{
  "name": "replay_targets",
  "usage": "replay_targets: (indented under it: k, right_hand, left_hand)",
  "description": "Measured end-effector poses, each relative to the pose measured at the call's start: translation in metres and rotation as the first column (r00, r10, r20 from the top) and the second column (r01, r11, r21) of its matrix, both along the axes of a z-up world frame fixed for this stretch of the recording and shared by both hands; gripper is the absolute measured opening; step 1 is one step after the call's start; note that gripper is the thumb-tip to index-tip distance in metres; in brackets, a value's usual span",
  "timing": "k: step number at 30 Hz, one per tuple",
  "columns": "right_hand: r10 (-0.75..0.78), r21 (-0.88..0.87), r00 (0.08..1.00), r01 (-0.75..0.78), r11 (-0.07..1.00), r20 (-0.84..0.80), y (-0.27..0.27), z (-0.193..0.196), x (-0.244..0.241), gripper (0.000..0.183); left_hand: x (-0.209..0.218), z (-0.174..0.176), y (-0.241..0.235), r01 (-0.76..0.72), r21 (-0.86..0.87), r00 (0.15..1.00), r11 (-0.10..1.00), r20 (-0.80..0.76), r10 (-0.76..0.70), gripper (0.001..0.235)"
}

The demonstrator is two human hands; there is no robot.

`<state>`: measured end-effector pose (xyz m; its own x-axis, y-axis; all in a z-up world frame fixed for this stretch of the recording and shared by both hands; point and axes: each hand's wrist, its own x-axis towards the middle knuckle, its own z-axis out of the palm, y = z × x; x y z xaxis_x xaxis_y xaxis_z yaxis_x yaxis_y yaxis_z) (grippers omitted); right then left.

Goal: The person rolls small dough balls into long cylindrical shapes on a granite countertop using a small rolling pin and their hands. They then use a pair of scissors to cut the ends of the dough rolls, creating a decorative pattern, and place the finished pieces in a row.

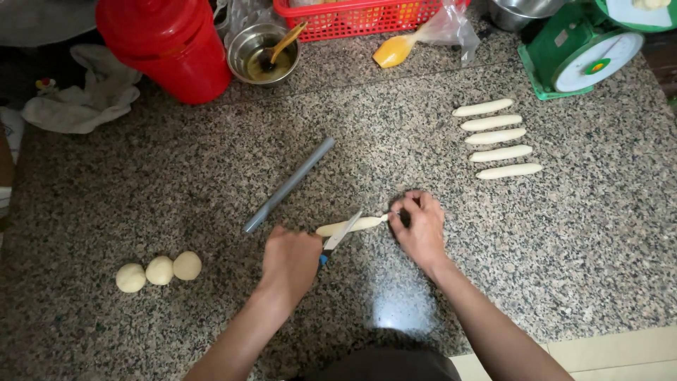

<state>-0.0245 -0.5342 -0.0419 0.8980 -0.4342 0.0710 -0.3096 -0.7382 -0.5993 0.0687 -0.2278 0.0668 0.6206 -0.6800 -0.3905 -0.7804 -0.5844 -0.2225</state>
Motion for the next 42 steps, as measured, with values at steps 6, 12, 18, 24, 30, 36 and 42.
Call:
replay_targets:
  k: [6,12,18,24,30,36,42]
  right_hand:
    - [0.006,0.033,1.0,-0.007,0.999,0.027,0.002,0.014,-0.004,0.009]
    - [0.218,-0.184,0.971,-0.199,0.963,0.093,-0.006,-0.009,-0.027,0.025]
    - [0.207,-0.071,0.975,-0.201,0.977,0.081,-0.005,0.019,-0.031,0.034]
    - [0.216,-0.202,0.971,-0.234,0.951,-0.103,-0.009,0.016,-0.017,0.042]
    - [0.248,-0.214,0.961,-0.269,0.939,-0.119,-0.011,0.033,-0.004,0.032]
    - [0.219,-0.042,0.974,-0.222,0.974,-0.049,-0.008,0.046,-0.013,0.022]
    - [0.211,-0.017,0.975,-0.213,0.977,-0.071,0.004,0.059,-0.005,0.017]
  left_hand:
    - [-0.006,0.007,0.004,-0.048,0.069,0.999,0.996,-0.021,0.05,0.021]
    - [-0.009,-0.008,0.021,-0.165,-0.126,0.981,0.978,-0.126,0.149,0.031]
    - [-0.007,0.003,0.019,-0.142,-0.13,0.99,0.981,-0.029,0.14,0.043]
    - [-0.004,-0.013,0.019,-0.126,-0.142,0.992,0.982,-0.034,0.123,0.043]
    - [-0.016,0.003,0.01,-0.184,-0.035,0.982,0.982,-0.055,0.182,0.041]
    - [-0.017,0.032,-0.004,-0.047,-0.043,0.996,0.998,0.074,0.05,0.039]
    - [-0.014,0.021,-0.031,0.11,-0.149,0.923,0.983,0.382,-0.045,0.03]
